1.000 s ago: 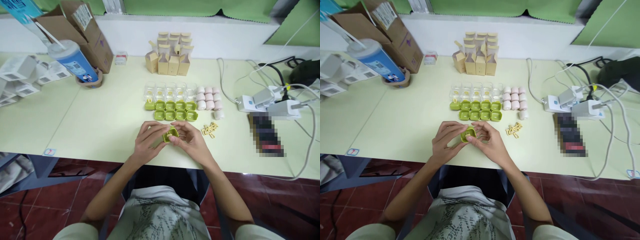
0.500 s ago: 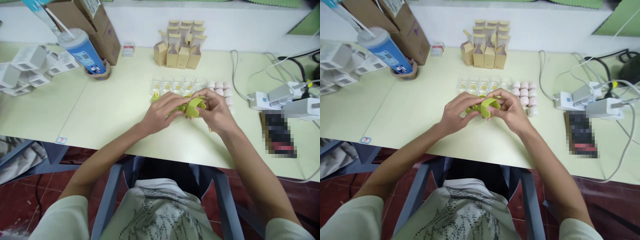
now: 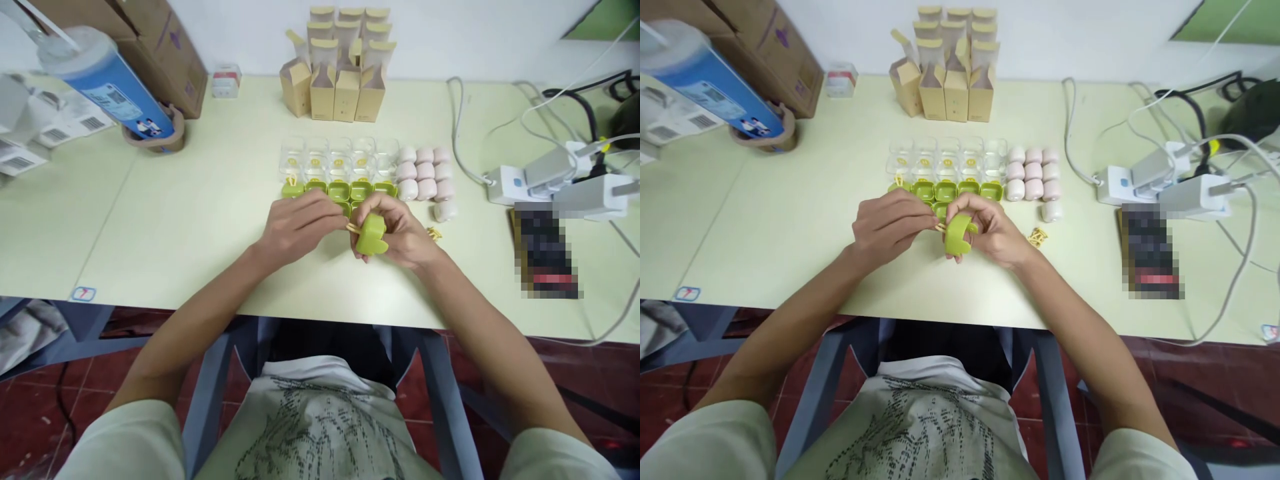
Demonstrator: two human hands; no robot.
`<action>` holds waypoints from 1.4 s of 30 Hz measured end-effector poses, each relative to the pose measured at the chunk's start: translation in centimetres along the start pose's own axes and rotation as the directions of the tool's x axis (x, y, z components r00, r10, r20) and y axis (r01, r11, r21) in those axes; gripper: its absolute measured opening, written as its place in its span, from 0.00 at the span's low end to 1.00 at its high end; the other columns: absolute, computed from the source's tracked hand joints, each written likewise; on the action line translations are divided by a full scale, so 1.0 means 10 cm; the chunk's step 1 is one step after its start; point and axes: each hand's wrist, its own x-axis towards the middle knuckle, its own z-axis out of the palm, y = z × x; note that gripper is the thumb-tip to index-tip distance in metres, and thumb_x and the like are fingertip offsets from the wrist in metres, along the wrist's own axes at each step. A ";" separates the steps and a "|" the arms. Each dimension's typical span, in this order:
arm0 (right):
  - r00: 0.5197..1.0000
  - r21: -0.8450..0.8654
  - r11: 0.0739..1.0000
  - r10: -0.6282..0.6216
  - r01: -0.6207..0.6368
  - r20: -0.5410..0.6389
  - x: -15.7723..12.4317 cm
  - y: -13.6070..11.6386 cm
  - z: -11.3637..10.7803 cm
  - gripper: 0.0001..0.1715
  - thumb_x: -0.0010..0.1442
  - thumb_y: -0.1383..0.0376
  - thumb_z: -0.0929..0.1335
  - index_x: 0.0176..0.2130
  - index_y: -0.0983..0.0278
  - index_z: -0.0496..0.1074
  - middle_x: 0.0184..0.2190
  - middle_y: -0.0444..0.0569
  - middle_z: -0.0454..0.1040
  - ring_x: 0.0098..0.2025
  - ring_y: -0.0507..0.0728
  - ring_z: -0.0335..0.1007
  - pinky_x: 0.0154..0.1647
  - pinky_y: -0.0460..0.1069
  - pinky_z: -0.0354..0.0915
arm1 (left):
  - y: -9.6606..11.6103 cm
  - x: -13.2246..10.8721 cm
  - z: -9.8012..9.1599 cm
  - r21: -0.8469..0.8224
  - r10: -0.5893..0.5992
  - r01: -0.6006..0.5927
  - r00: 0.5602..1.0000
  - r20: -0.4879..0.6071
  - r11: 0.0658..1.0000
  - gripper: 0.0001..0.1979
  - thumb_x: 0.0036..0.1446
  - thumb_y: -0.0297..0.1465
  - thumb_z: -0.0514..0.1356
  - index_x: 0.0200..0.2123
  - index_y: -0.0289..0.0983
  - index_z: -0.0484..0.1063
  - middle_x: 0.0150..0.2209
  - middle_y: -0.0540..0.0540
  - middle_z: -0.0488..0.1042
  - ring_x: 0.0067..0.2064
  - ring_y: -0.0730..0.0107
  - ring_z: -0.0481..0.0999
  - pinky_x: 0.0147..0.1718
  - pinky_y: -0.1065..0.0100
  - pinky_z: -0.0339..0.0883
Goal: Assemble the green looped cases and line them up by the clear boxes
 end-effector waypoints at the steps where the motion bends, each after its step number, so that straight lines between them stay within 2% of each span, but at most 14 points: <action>1: 1.000 0.010 1.000 0.009 -0.009 0.022 0.00 0.01 0.01 0.19 0.62 0.57 0.82 0.43 0.58 0.73 0.29 0.43 0.81 0.25 0.55 0.79 0.23 0.48 0.74 | 0.00 -0.01 -0.02 0.026 0.013 -0.014 1.000 0.017 1.000 0.08 0.76 0.27 0.61 0.49 0.44 0.79 0.41 0.49 0.86 0.43 0.69 0.86 0.38 0.65 0.77; 6: 0.999 0.049 0.999 0.010 -0.011 0.031 0.00 0.05 0.04 0.24 0.59 0.55 0.84 0.40 0.59 0.71 0.30 0.43 0.81 0.24 0.54 0.78 0.20 0.47 0.73 | 0.01 -0.08 -0.02 0.228 0.090 -0.102 0.994 0.064 0.968 0.11 0.77 0.26 0.57 0.47 0.44 0.78 0.39 0.50 0.85 0.41 0.68 0.87 0.31 0.65 0.70; 9: 1.000 0.021 1.000 -0.010 0.009 0.027 0.01 0.04 0.04 0.24 0.60 0.53 0.84 0.40 0.58 0.71 0.29 0.42 0.80 0.22 0.54 0.77 0.17 0.47 0.71 | 0.01 -0.10 0.02 0.285 0.059 -0.075 0.996 0.065 0.956 0.11 0.78 0.29 0.56 0.46 0.46 0.78 0.35 0.52 0.83 0.40 0.68 0.86 0.27 0.65 0.63; 12: 0.999 -0.001 1.000 -0.030 0.030 0.029 0.00 0.02 0.02 0.25 0.59 0.53 0.85 0.39 0.57 0.71 0.27 0.41 0.77 0.20 0.53 0.75 0.16 0.47 0.70 | 0.00 -0.11 0.04 0.264 0.005 -0.027 0.997 0.082 0.964 0.11 0.79 0.32 0.55 0.47 0.48 0.79 0.36 0.53 0.83 0.42 0.67 0.86 0.28 0.64 0.59; 16: 0.999 -0.010 0.999 -0.040 0.040 0.006 -0.02 -0.01 0.01 0.20 0.61 0.56 0.84 0.41 0.58 0.74 0.30 0.44 0.81 0.22 0.54 0.77 0.17 0.47 0.71 | -0.01 -0.10 0.04 0.204 -0.022 0.008 0.998 0.067 0.979 0.12 0.80 0.34 0.55 0.48 0.50 0.79 0.38 0.53 0.84 0.44 0.66 0.84 0.31 0.64 0.61; 21: 0.991 -0.013 0.994 -0.111 0.110 -0.077 -0.01 -0.01 0.05 0.19 0.58 0.57 0.85 0.41 0.57 0.78 0.28 0.43 0.81 0.22 0.54 0.77 0.16 0.46 0.69 | 0.00 -0.04 0.01 0.275 0.048 -0.038 0.998 -0.029 0.961 0.14 0.78 0.28 0.54 0.46 0.48 0.79 0.38 0.54 0.84 0.42 0.67 0.84 0.29 0.64 0.58; 26: 0.989 0.036 0.993 -0.108 0.112 -0.100 0.00 0.04 0.10 0.18 0.56 0.60 0.86 0.39 0.57 0.79 0.29 0.43 0.82 0.22 0.54 0.77 0.16 0.46 0.71 | 0.00 -0.06 0.02 0.319 0.073 -0.062 0.997 -0.020 0.946 0.12 0.77 0.28 0.55 0.46 0.47 0.78 0.36 0.53 0.84 0.40 0.68 0.84 0.27 0.65 0.57; 31: 0.992 0.055 0.993 -0.099 0.103 -0.073 -0.01 0.09 0.10 0.15 0.62 0.60 0.83 0.42 0.58 0.78 0.30 0.42 0.82 0.23 0.54 0.80 0.18 0.45 0.74 | 0.05 -0.03 0.06 0.229 0.071 -0.053 0.995 -0.071 0.972 0.08 0.76 0.26 0.56 0.46 0.43 0.74 0.37 0.50 0.83 0.38 0.69 0.83 0.30 0.66 0.70; 34: 0.997 0.009 0.998 -0.064 0.064 0.030 -0.03 -0.01 0.02 0.25 0.66 0.53 0.82 0.56 0.57 0.76 0.38 0.45 0.86 0.27 0.56 0.84 0.23 0.48 0.79 | 0.15 0.05 -0.08 0.114 -0.022 0.029 0.997 -0.067 0.993 0.02 0.75 0.29 0.60 0.46 0.41 0.73 0.40 0.46 0.84 0.41 0.67 0.85 0.37 0.66 0.79; 36: 0.999 -0.149 0.988 -0.053 0.052 -0.001 -0.05 -0.12 -0.06 0.32 0.65 0.53 0.82 0.63 0.55 0.74 0.48 0.50 0.87 0.32 0.58 0.87 0.27 0.50 0.81 | 0.24 0.07 -0.30 0.053 -0.165 0.167 0.986 -0.037 0.985 0.02 0.74 0.31 0.63 0.48 0.42 0.73 0.46 0.44 0.85 0.46 0.65 0.87 0.44 0.62 0.83; 37: 0.994 -0.250 0.966 -0.090 0.070 -0.069 -0.06 -0.17 -0.10 0.32 0.65 0.54 0.82 0.63 0.55 0.75 0.51 0.51 0.86 0.33 0.57 0.87 0.27 0.50 0.81 | 0.28 0.06 -0.43 0.062 -0.283 0.283 0.959 -0.001 0.957 0.03 0.74 0.30 0.62 0.49 0.43 0.74 0.50 0.43 0.86 0.49 0.64 0.87 0.47 0.60 0.84; 38: 0.975 -0.348 0.933 -0.159 0.098 -0.154 -0.08 -0.21 -0.14 0.28 0.66 0.56 0.82 0.61 0.55 0.77 0.51 0.51 0.86 0.33 0.57 0.86 0.27 0.49 0.80 | 0.31 0.02 -0.56 0.084 -0.346 0.346 0.938 -0.012 0.935 0.04 0.74 0.29 0.62 0.48 0.43 0.74 0.51 0.44 0.86 0.50 0.63 0.88 0.48 0.58 0.84; 40: 0.891 -0.492 0.857 -0.336 0.154 -0.306 -0.09 -0.23 -0.20 0.17 0.68 0.57 0.81 0.54 0.56 0.82 0.43 0.49 0.87 0.29 0.54 0.82 0.24 0.48 0.76 | 0.35 -0.10 -0.81 0.142 -0.394 0.393 0.919 -0.020 0.908 0.05 0.72 0.28 0.64 0.48 0.43 0.75 0.53 0.44 0.87 0.51 0.62 0.88 0.48 0.59 0.85; 42: 0.830 -0.567 0.808 -0.423 0.164 -0.363 -0.09 -0.19 -0.23 0.11 0.69 0.55 0.79 0.47 0.57 0.84 0.36 0.47 0.85 0.26 0.53 0.78 0.23 0.49 0.72 | 0.34 -0.26 -0.96 0.165 -0.421 0.409 0.906 0.045 0.897 0.07 0.71 0.26 0.65 0.49 0.42 0.75 0.52 0.44 0.87 0.51 0.62 0.89 0.47 0.61 0.85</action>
